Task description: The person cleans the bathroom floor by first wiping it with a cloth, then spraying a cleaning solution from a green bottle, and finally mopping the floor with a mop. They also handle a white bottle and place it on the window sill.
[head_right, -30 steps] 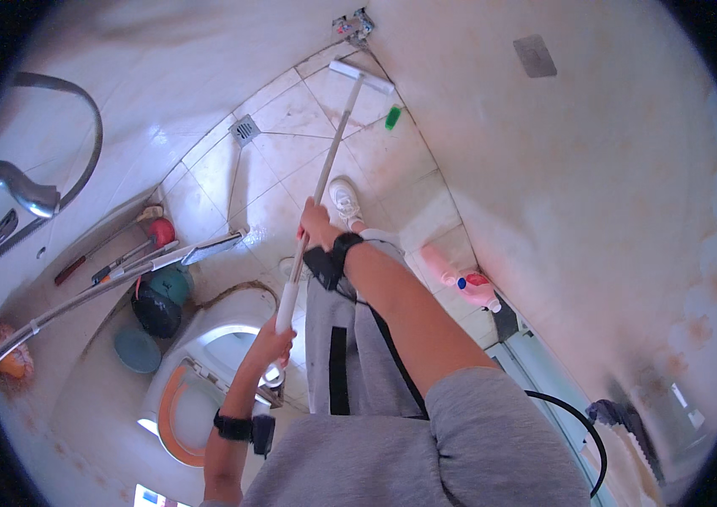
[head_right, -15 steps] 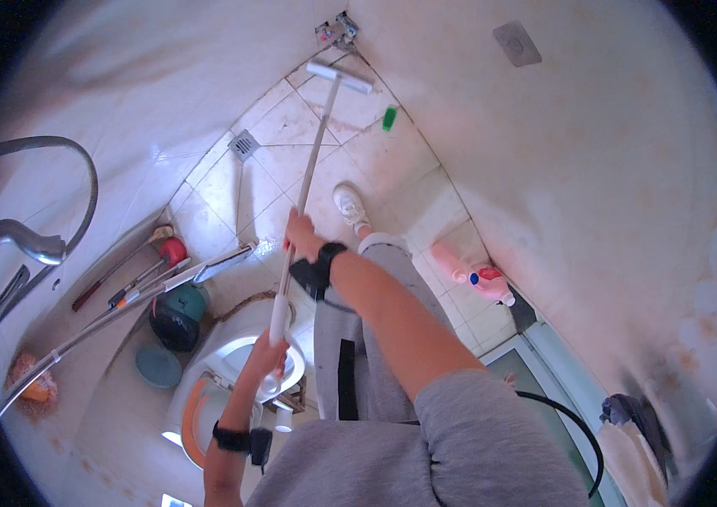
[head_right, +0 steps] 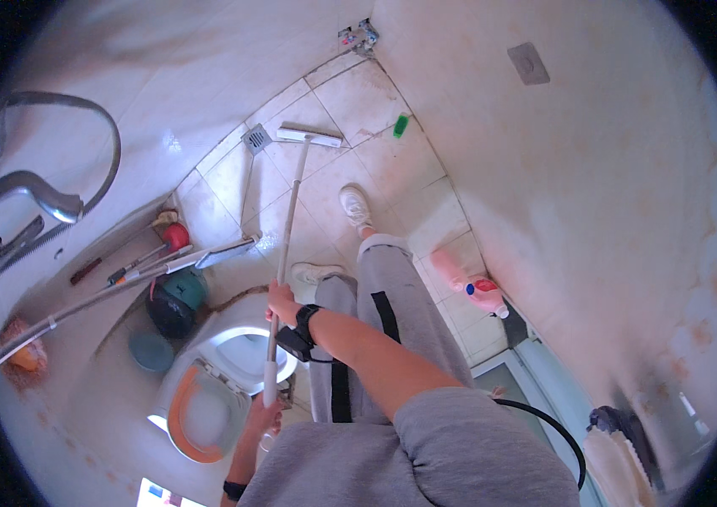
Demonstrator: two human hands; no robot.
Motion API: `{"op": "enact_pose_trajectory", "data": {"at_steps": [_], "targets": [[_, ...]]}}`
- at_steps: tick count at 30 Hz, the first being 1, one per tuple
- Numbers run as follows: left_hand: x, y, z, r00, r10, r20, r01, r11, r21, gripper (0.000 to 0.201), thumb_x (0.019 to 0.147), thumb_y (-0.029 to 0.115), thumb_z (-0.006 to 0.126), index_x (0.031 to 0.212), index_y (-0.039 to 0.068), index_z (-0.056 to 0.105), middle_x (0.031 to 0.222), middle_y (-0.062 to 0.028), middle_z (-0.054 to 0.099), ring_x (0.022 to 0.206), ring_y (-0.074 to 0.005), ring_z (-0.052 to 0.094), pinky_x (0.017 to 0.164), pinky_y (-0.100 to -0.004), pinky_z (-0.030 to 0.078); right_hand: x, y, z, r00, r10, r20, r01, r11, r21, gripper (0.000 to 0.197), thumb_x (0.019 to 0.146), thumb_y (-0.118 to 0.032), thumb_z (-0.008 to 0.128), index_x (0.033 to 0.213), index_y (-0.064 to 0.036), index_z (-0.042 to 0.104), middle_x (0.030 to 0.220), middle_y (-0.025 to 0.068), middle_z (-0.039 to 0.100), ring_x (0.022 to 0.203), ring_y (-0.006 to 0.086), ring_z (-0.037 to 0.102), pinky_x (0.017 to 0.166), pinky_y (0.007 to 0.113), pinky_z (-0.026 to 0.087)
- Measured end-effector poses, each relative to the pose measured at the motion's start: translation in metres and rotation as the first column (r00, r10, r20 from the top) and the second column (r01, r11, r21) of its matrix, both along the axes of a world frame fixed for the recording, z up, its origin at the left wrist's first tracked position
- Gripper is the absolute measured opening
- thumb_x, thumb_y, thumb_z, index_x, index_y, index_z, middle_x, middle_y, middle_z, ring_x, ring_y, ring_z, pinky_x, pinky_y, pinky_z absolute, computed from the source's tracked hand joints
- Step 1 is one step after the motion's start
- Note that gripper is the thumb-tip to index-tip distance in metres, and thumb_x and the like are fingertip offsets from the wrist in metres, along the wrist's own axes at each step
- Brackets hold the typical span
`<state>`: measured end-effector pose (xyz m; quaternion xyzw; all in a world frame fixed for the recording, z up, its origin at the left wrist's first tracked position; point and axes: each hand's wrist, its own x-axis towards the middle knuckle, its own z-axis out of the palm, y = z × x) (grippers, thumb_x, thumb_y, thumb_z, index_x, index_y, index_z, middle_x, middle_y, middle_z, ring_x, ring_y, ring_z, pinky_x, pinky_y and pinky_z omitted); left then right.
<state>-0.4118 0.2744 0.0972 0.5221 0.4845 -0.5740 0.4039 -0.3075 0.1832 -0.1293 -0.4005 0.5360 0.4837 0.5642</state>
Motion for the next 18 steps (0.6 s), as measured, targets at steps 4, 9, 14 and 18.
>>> {"op": "enact_pose_trajectory", "data": {"at_steps": [4,9,14,18], "targets": [[0.019,-0.012,-0.016,0.987,-0.034,0.160,0.047,0.996,-0.077,0.016,0.076,0.004,0.048,0.089,0.004,0.039,0.056,-0.0065,0.046,0.037,-0.0154,0.046,0.031,-0.0306,0.039,0.020,-0.025,-0.014,0.968,0.081,0.237,-0.104,0.991,0.087,0.051,0.090,-0.043,0.031,0.074,0.0022,0.048,0.050,0.0141,0.050,0.045,0.0252,0.055,0.043,0.038,0.047],[0.087,-0.066,-0.046,0.921,0.098,0.377,0.018,0.957,-0.290,0.021,0.078,0.010,0.051,0.094,0.001,0.040,0.057,-0.0050,0.047,0.040,-0.0147,0.049,0.037,-0.0287,0.041,0.103,-0.092,-0.038,0.953,-0.013,0.303,0.051,0.992,-0.115,0.044,0.090,-0.040,0.036,0.068,-0.0025,0.043,0.051,0.0111,0.045,0.042,0.0238,0.049,0.044,0.039,0.045],[0.145,-0.069,0.008,0.742,0.597,0.303,-0.340,0.726,-0.599,0.047,0.081,0.015,0.052,0.122,0.002,0.034,0.088,-0.0142,0.055,0.060,-0.0183,0.057,0.052,-0.0298,0.048,0.157,-0.139,-0.013,0.883,-0.387,0.267,0.334,0.916,0.223,0.037,0.089,-0.040,0.041,0.076,-0.0053,0.040,0.057,0.0061,0.041,0.048,0.0187,0.046,0.049,0.034,0.046],[0.170,-0.040,0.065,0.197,0.903,0.382,-0.485,0.428,-0.763,0.045,0.087,0.027,0.043,0.126,0.005,0.034,0.100,-0.0146,0.053,0.085,-0.0213,0.055,0.073,-0.0339,0.046,0.213,-0.137,0.025,0.610,-0.792,-0.028,0.733,0.551,0.399,0.031,0.092,-0.032,0.038,0.072,-0.0073,0.038,0.058,0.0050,0.042,0.053,0.0161,0.045,0.052,0.033,0.041]]}}
